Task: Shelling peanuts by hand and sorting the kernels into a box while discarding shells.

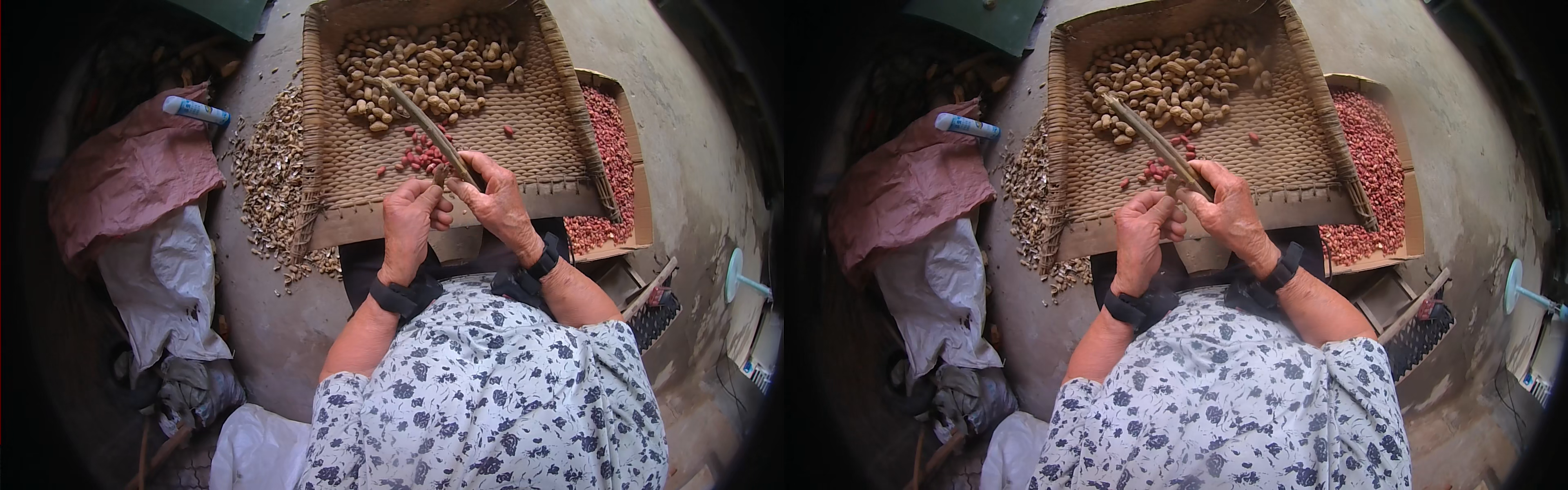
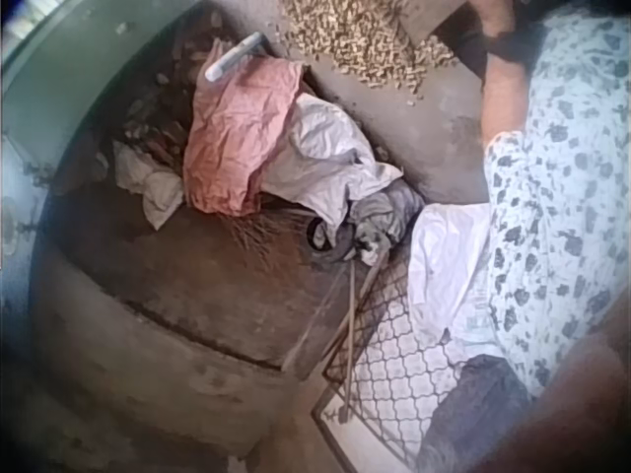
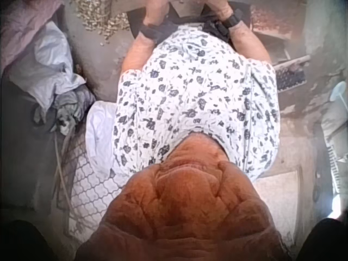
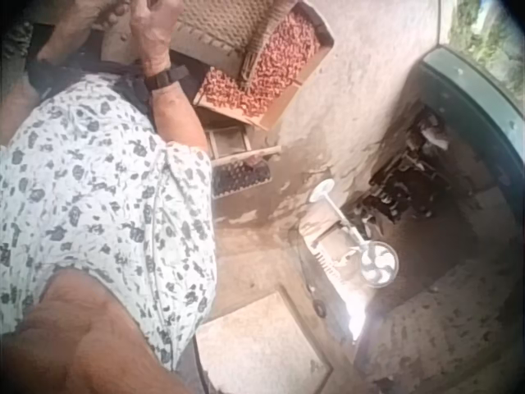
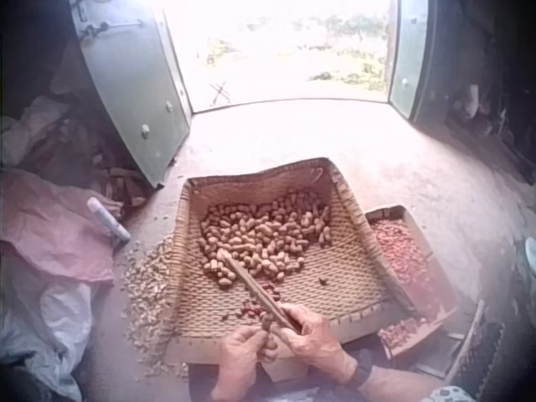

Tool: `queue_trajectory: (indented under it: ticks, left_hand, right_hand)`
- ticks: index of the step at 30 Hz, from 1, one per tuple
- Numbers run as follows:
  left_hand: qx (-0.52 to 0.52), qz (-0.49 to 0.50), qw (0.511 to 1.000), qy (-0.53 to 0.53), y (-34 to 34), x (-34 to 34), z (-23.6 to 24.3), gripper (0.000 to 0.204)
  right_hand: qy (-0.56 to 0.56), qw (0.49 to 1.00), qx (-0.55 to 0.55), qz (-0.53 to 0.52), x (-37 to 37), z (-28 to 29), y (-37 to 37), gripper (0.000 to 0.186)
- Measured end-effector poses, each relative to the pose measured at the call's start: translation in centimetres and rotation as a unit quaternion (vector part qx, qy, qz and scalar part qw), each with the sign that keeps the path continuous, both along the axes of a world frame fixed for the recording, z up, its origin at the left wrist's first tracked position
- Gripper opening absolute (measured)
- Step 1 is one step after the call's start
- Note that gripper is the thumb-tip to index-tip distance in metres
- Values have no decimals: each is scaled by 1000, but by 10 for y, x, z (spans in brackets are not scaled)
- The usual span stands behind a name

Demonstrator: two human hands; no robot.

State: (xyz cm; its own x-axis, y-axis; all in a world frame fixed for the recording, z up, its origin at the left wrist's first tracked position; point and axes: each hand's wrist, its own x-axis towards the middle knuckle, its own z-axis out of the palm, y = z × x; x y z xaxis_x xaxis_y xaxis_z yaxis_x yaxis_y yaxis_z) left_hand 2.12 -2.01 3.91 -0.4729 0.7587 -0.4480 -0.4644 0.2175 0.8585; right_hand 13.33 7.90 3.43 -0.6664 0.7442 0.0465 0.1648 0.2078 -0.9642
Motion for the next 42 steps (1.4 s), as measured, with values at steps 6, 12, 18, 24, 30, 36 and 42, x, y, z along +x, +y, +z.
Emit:
queue_trajectory:
  ticks: [6, 12, 18, 24, 30, 36, 42]
  left_hand:
    - [-2, -9, 999, 31, 5, 0, 0, 14]
    - [18, 2, 999, 30, 10, -8, -5, 19]
    - [33, 59, 992, -105, 17, -14, -18, 17]
    - [1, 86, 994, -60, 18, -22, -31, 18]
    - [17, 71, 997, 9, 11, -26, -38, 16]
    - [69, 92, 973, -200, 8, -18, -30, 27]
    - [71, 66, 957, -272, 7, -17, -21, 26]
  right_hand:
    - [8, 996, -82, 24, -9, -4, 3, 19]
    - [34, 992, -125, 2, -17, -4, 1, 17]
    - [107, 931, -347, -47, -22, -25, 5, 10]
    - [119, 917, -371, -91, -27, -25, 19, 9]
    - [79, 937, -328, -89, -22, -26, 25, 11]
    - [128, 914, -380, -60, -18, -10, 17, 14]
    - [60, 929, -365, 0, -17, 1, 10, 15]
